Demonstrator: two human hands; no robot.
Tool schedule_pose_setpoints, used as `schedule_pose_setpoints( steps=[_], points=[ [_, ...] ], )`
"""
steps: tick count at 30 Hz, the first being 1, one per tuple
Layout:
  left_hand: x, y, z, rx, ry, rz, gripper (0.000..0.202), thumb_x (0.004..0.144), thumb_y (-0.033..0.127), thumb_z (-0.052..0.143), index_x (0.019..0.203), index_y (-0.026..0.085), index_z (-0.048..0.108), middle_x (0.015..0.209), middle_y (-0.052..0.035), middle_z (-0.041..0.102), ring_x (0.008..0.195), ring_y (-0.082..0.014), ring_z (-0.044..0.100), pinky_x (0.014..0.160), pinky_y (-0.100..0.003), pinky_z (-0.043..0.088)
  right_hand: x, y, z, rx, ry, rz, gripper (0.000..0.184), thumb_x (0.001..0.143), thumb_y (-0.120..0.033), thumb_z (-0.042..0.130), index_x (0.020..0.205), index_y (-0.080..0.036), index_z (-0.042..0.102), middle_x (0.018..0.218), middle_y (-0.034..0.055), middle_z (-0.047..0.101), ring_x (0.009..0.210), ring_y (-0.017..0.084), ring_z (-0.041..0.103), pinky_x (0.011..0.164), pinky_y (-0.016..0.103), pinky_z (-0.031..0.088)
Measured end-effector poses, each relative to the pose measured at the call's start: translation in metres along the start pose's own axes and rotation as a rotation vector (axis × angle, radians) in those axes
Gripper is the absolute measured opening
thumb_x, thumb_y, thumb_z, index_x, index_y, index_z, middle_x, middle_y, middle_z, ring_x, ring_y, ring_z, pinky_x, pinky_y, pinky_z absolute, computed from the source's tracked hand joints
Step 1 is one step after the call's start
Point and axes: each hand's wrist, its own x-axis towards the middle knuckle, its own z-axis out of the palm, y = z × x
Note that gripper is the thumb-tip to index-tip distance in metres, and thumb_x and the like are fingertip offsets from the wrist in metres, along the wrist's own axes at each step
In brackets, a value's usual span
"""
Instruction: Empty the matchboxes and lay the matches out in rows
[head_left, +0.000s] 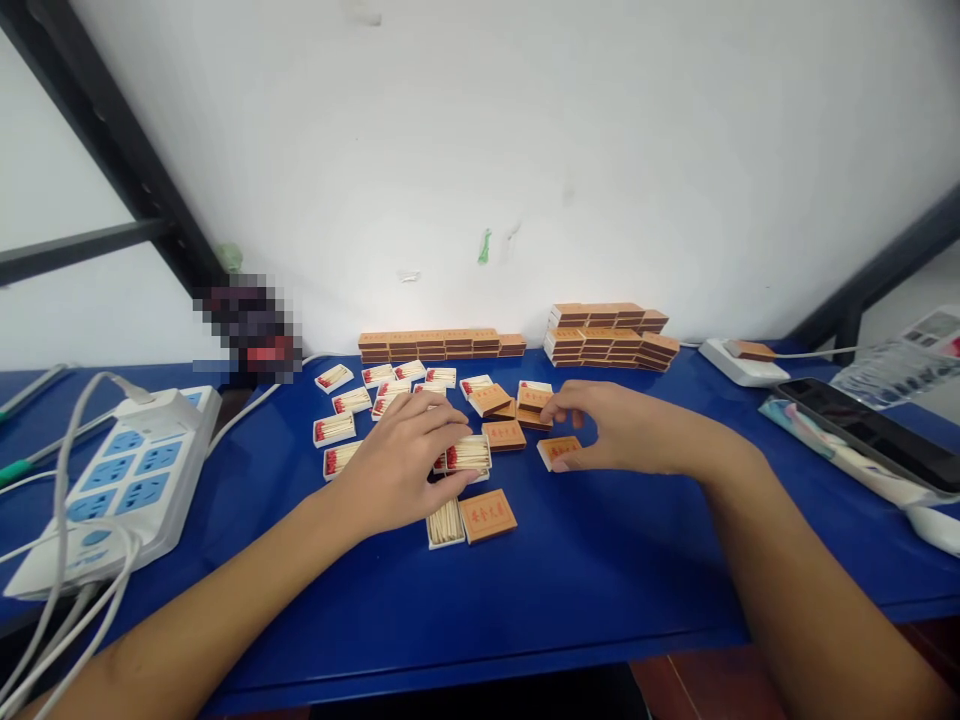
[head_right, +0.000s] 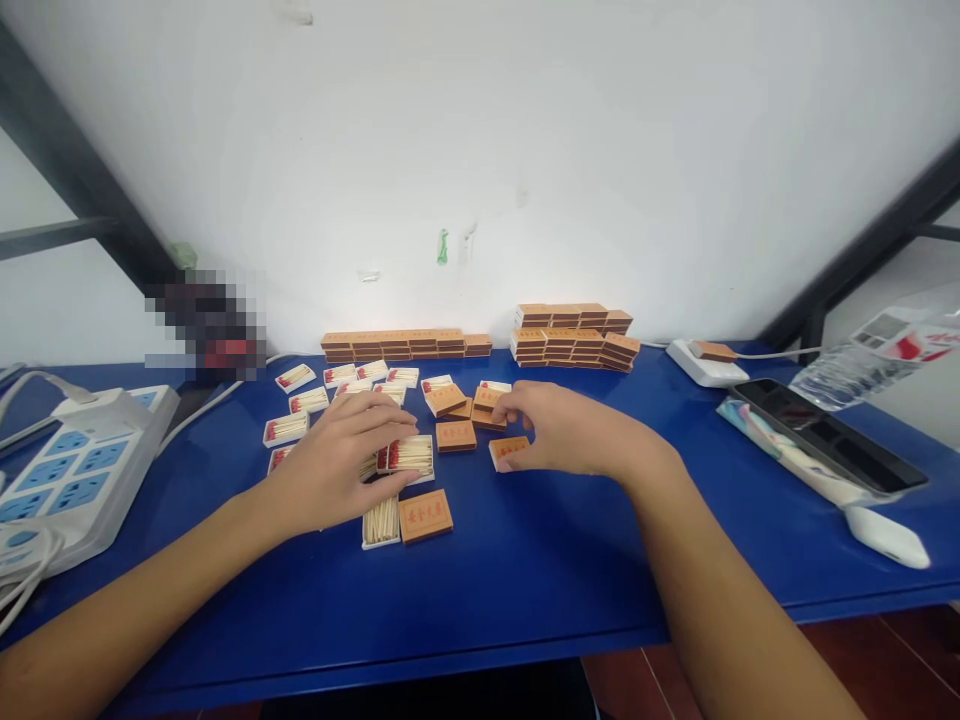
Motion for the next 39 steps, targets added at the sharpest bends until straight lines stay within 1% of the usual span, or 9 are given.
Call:
schedule_pose_setpoints(
  steps=[3, 7, 10, 14, 20, 26, 32, 36, 39],
  points=[
    [-0.001, 0.0, 0.003, 0.013, -0.011, -0.001, 0.031, 0.097, 0.039, 0.072, 0.119, 0.017, 0.073, 0.123, -0.0107, 0.074, 0.124, -0.0317, 0.06, 0.11, -0.053, 0.045, 0.0, -0.015, 0.001, 0.066, 0.014, -0.097, 0.046, 0.078, -0.058, 0.082, 0.109, -0.024, 0.075, 0.108, 0.0067, 0.071, 0.095, 0.026, 0.065, 0.08, 0.036, 0.05],
    [-0.002, 0.001, 0.005, 0.01, -0.009, 0.008, 0.031, 0.096, 0.04, 0.072, 0.118, 0.019, 0.075, 0.126, -0.0106, 0.073, 0.126, -0.0322, 0.059, 0.11, -0.054, 0.045, -0.001, -0.038, 0.011, 0.196, -0.152, -0.227, 0.053, 0.073, -0.059, 0.087, 0.111, -0.025, 0.075, 0.098, 0.0034, 0.07, 0.086, 0.021, 0.063, 0.07, 0.032, 0.048],
    [-0.002, 0.002, 0.006, -0.01, -0.019, -0.008, 0.031, 0.096, 0.038, 0.072, 0.12, 0.019, 0.074, 0.126, -0.0109, 0.073, 0.128, -0.032, 0.059, 0.11, -0.055, 0.046, 0.003, -0.047, 0.026, 0.204, -0.215, -0.254, 0.055, 0.067, -0.058, 0.091, 0.106, -0.023, 0.074, 0.095, 0.0028, 0.069, 0.082, 0.02, 0.062, 0.065, 0.031, 0.046],
    [-0.002, 0.002, 0.006, -0.011, -0.023, -0.013, 0.032, 0.097, 0.039, 0.071, 0.121, 0.017, 0.074, 0.127, -0.0131, 0.073, 0.13, -0.0343, 0.058, 0.109, -0.058, 0.047, 0.006, -0.049, 0.039, 0.174, -0.212, -0.271, 0.043, 0.069, -0.051, 0.091, 0.094, -0.022, 0.072, 0.088, 0.0013, 0.067, 0.075, 0.019, 0.059, 0.06, 0.03, 0.043],
    [0.001, 0.004, 0.004, -0.029, 0.035, -0.008, 0.028, 0.097, 0.041, 0.072, 0.114, 0.02, 0.075, 0.124, -0.0111, 0.074, 0.127, -0.0328, 0.06, 0.11, -0.054, 0.047, -0.003, -0.042, 0.022, 0.228, -0.246, -0.287, 0.033, 0.073, -0.045, 0.088, 0.094, -0.023, 0.075, 0.083, 0.0011, 0.069, 0.071, 0.017, 0.061, 0.057, 0.029, 0.043],
    [0.001, -0.005, -0.001, 0.023, 0.026, -0.043, 0.031, 0.097, 0.046, 0.071, 0.11, 0.018, 0.076, 0.122, -0.0112, 0.075, 0.125, -0.0336, 0.06, 0.109, -0.057, 0.046, -0.003, -0.038, 0.014, 0.233, -0.201, -0.208, 0.034, 0.075, -0.045, 0.087, 0.098, -0.024, 0.075, 0.083, 0.0016, 0.071, 0.072, 0.019, 0.063, 0.058, 0.03, 0.044],
    [0.001, -0.004, -0.004, 0.025, 0.043, -0.045, 0.038, 0.097, 0.043, 0.069, 0.124, 0.017, 0.072, 0.123, -0.0122, 0.075, 0.126, -0.0338, 0.06, 0.108, -0.056, 0.045, 0.0, -0.038, 0.016, 0.306, -0.207, -0.221, 0.035, 0.076, -0.046, 0.086, 0.098, -0.023, 0.073, 0.08, 0.0008, 0.069, 0.07, 0.017, 0.062, 0.059, 0.029, 0.045],
    [0.005, 0.005, -0.012, -0.006, 0.129, 0.009, 0.035, 0.094, 0.032, 0.067, 0.126, 0.019, 0.069, 0.117, -0.0105, 0.076, 0.121, -0.0323, 0.062, 0.105, -0.053, 0.047, 0.001, -0.038, 0.012, 0.397, -0.073, -0.247, 0.037, 0.078, -0.051, 0.084, 0.098, -0.023, 0.07, 0.08, -0.0002, 0.065, 0.068, 0.015, 0.056, 0.059, 0.029, 0.044],
    [0.007, 0.011, -0.017, -0.027, 0.151, 0.034, 0.038, 0.087, 0.034, 0.072, 0.122, 0.02, 0.069, 0.11, -0.0094, 0.076, 0.113, -0.0321, 0.064, 0.1, -0.052, 0.048, 0.002, -0.042, 0.014, 0.473, 0.048, -0.265, 0.037, 0.08, -0.05, 0.084, 0.1, -0.024, 0.067, 0.078, -0.0017, 0.062, 0.069, 0.014, 0.054, 0.06, 0.028, 0.044]
  ],
)
